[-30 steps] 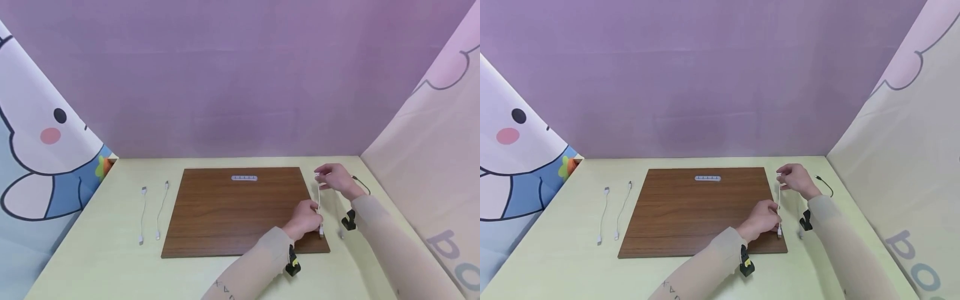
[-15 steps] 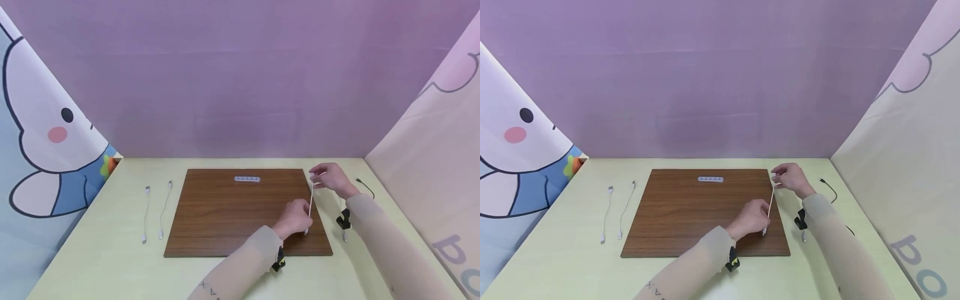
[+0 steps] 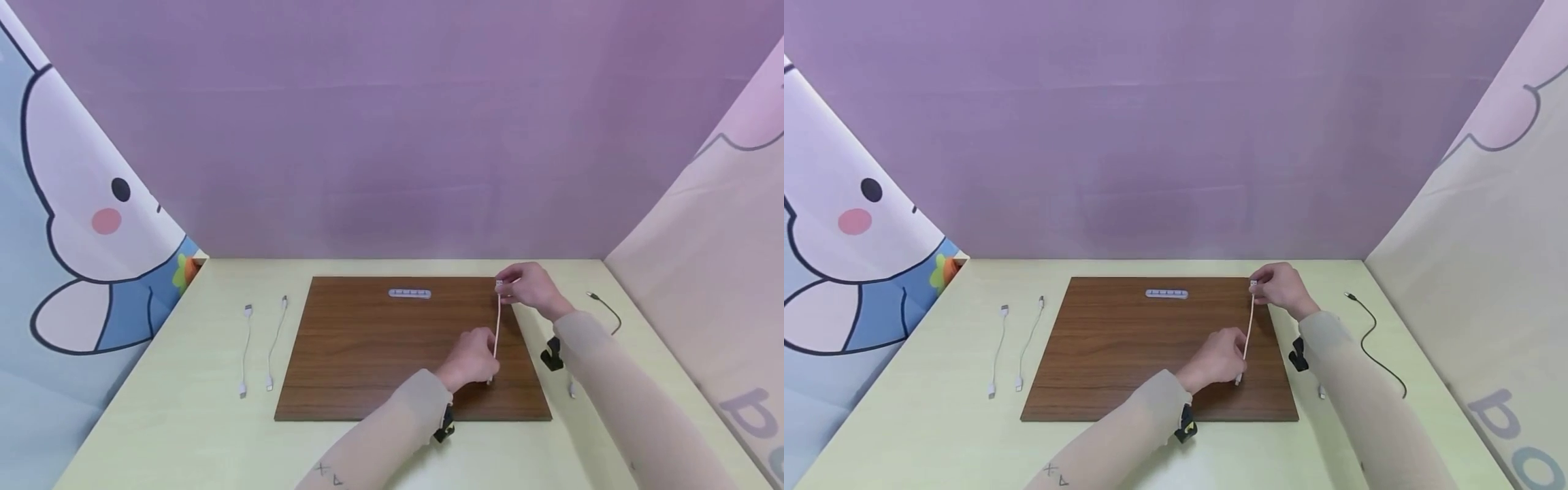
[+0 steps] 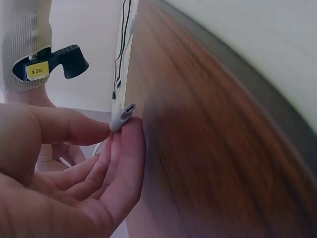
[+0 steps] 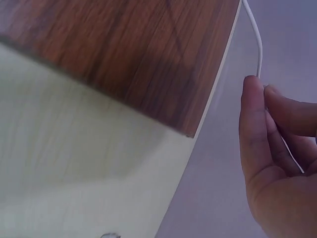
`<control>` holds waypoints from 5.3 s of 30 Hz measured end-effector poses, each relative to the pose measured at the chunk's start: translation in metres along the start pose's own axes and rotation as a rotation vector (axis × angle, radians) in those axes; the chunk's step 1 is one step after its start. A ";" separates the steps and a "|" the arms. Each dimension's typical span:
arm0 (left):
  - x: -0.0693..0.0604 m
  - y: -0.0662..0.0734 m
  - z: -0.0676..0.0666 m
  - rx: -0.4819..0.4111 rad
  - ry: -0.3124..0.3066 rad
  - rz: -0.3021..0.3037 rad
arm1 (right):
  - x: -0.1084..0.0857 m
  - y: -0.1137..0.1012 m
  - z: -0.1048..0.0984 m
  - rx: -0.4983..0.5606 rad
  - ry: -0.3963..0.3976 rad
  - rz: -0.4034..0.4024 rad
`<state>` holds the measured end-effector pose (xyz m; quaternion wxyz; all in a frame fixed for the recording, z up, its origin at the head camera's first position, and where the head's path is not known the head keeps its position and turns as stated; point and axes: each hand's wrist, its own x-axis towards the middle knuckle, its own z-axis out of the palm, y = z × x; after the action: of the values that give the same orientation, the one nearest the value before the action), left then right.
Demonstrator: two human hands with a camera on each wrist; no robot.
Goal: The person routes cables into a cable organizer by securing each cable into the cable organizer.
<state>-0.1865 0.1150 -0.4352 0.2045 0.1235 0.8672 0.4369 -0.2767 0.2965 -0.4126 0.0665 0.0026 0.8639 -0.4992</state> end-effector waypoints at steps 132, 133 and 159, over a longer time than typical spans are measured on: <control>-0.004 -0.048 -0.077 0.665 -0.084 0.038 | 0.076 -0.050 0.138 -0.599 -0.081 -0.172; -0.004 -0.048 -0.077 0.667 -0.082 0.040 | 0.075 -0.050 0.137 -0.621 -0.091 -0.176; -0.003 -0.047 -0.084 0.676 -0.058 -0.003 | 0.011 -0.038 0.066 -0.810 -0.116 -0.405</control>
<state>-0.2246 0.0268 -0.4277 0.1771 0.1952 0.9571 0.1207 -0.2827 0.2195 -0.4135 0.0114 -0.2206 0.9675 -0.1232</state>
